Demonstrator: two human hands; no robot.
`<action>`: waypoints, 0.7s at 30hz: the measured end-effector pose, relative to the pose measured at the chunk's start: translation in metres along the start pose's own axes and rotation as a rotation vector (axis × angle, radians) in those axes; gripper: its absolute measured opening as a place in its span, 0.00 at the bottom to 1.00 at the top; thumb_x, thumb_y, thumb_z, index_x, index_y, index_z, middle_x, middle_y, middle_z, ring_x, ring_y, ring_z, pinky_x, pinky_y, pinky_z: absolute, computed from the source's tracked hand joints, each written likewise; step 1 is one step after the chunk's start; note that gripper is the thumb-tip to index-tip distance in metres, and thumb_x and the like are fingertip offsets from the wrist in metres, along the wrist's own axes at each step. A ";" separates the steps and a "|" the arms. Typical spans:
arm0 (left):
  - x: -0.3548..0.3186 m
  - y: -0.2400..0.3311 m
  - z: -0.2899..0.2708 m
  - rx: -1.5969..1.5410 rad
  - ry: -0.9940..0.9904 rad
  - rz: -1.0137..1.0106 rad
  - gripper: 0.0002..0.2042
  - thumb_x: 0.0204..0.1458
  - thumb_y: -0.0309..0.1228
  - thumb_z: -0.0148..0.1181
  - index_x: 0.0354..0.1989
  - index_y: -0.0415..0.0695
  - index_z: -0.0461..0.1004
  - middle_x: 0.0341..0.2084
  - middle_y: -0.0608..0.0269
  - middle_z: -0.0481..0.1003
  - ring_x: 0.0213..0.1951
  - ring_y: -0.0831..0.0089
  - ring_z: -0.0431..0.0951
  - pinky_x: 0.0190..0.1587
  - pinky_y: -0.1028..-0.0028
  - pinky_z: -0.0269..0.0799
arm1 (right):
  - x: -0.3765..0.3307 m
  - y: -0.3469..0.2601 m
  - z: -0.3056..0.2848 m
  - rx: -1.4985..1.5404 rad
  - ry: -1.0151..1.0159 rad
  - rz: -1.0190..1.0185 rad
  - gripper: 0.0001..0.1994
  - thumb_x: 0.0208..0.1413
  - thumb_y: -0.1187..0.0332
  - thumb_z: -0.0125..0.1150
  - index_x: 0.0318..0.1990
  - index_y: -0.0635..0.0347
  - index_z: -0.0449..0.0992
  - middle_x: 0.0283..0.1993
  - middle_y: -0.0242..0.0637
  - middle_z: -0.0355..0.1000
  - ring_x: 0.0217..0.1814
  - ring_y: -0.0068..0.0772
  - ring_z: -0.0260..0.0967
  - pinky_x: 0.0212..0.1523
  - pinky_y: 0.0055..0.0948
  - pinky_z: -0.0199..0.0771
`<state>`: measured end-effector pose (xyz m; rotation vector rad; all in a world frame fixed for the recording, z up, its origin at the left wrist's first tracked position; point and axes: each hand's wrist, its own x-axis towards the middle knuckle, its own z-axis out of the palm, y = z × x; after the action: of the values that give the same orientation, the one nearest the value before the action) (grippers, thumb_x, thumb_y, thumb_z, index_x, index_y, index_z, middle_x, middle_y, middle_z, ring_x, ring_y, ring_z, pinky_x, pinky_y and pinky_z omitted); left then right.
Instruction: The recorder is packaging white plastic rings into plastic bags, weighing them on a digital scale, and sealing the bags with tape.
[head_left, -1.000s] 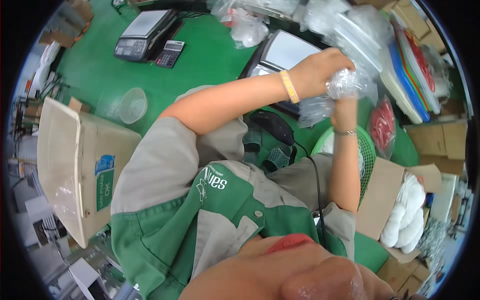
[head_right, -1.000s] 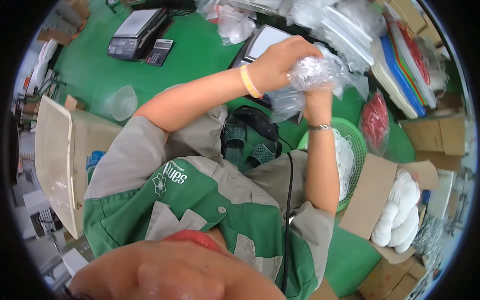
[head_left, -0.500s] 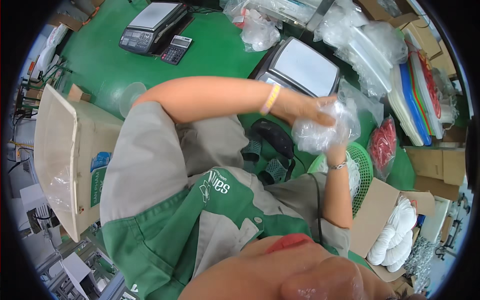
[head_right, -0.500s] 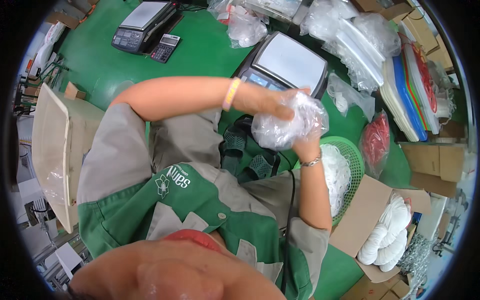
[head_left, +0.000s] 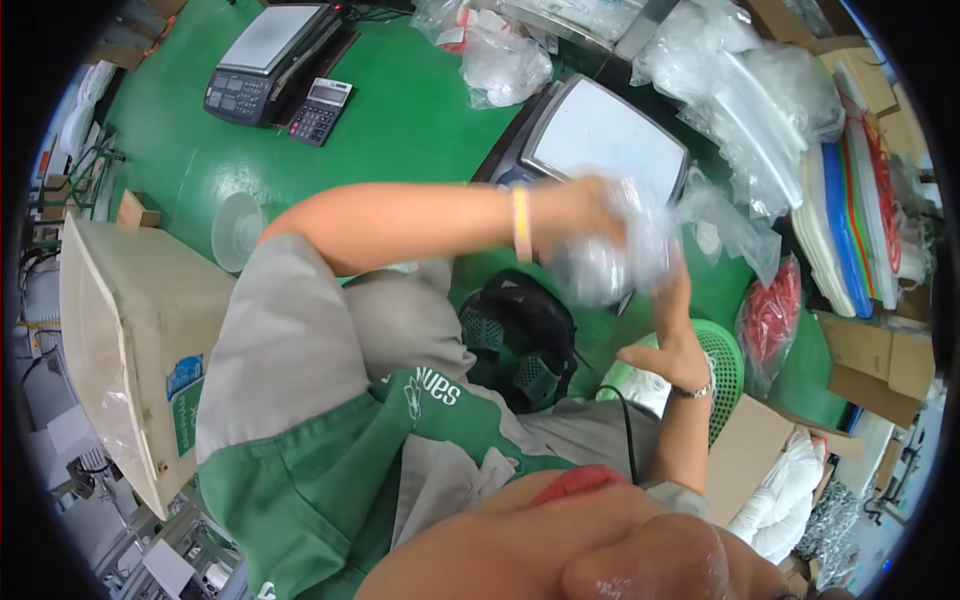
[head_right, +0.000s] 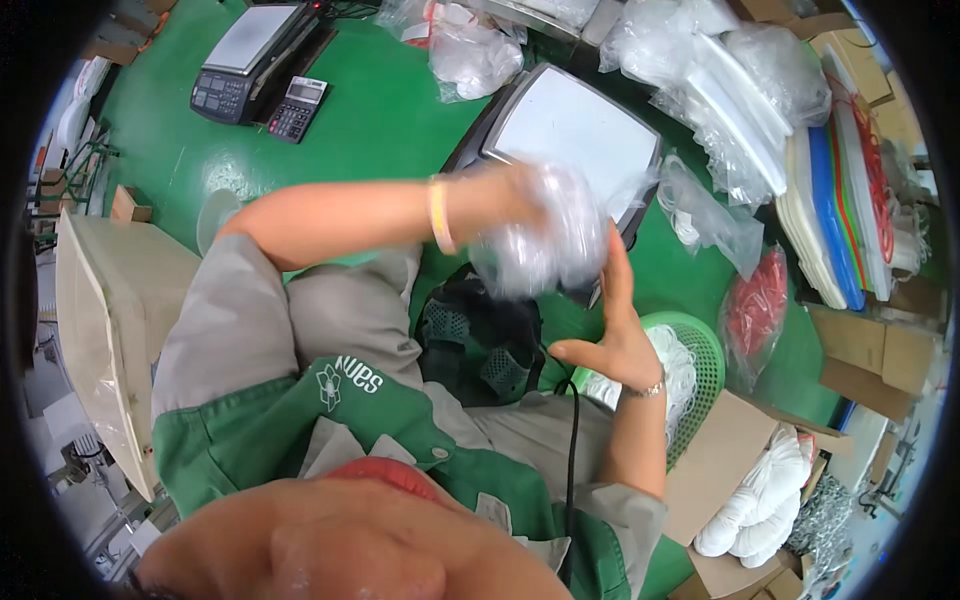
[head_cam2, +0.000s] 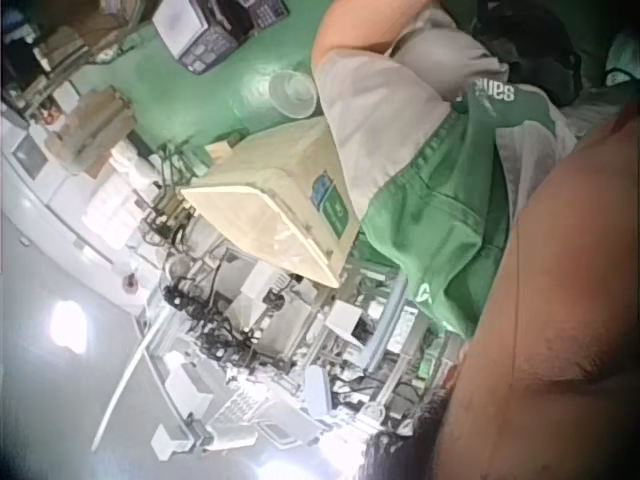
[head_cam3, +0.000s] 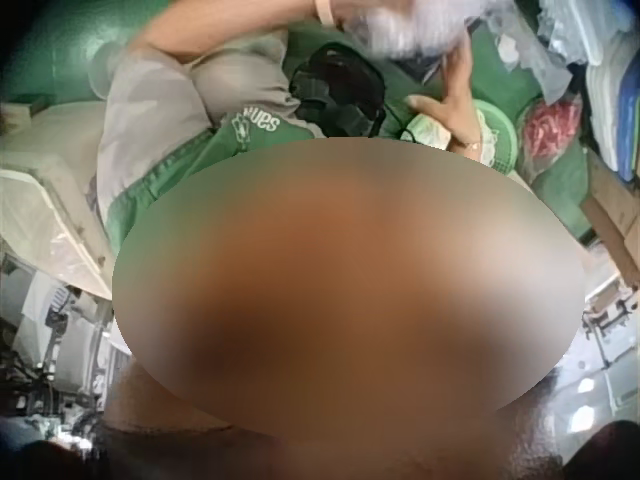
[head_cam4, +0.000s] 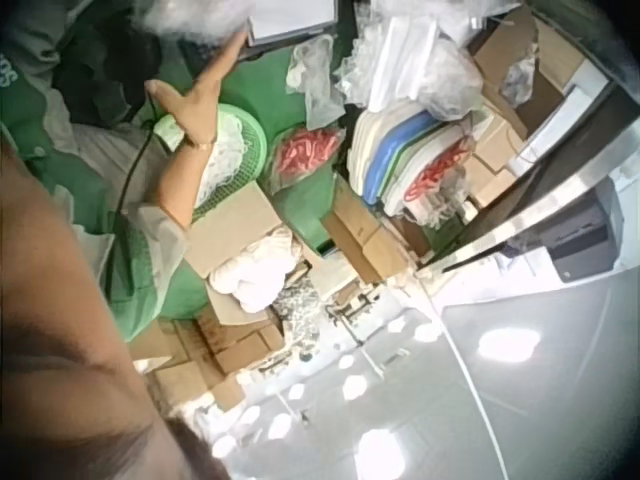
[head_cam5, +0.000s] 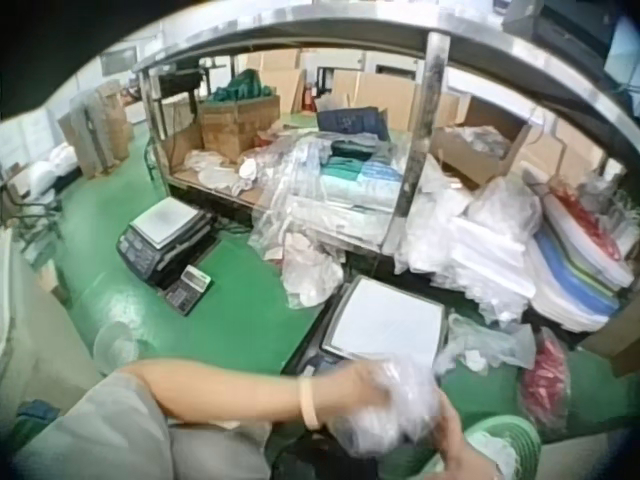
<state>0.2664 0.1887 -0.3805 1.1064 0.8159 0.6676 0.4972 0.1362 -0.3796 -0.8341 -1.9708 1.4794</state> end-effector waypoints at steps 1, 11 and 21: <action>0.011 0.006 -0.036 -0.020 0.128 0.075 0.16 0.41 0.28 0.57 0.42 0.40 0.71 0.35 0.59 0.73 0.36 0.71 0.73 0.39 0.71 0.68 | -0.002 -0.003 -0.001 0.130 0.095 0.114 0.53 0.32 0.65 0.67 0.64 0.56 0.35 0.68 0.42 0.32 0.69 0.45 0.33 0.64 0.43 0.35; 0.125 0.066 -0.382 -0.230 0.740 0.763 0.17 0.51 0.33 0.48 0.47 0.38 0.66 0.44 0.57 0.69 0.47 0.64 0.68 0.47 0.69 0.65 | -0.021 0.088 -0.032 -0.030 0.148 0.540 0.24 0.45 0.71 0.57 0.53 0.58 0.64 0.60 0.43 0.53 0.54 0.39 0.61 0.51 0.34 0.62; 0.213 -0.078 -0.542 -0.212 0.804 -0.108 0.23 0.52 0.45 0.46 0.56 0.49 0.61 0.49 0.59 0.67 0.49 0.62 0.66 0.55 0.61 0.56 | 0.084 0.142 -0.043 -0.333 0.419 0.561 0.23 0.46 0.81 0.53 0.53 0.59 0.63 0.59 0.44 0.51 0.43 0.27 0.67 0.36 0.20 0.72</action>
<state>-0.0659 0.6066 -0.6254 0.5743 1.4345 1.1009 0.4955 0.2558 -0.5015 -1.7956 -1.7533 1.1162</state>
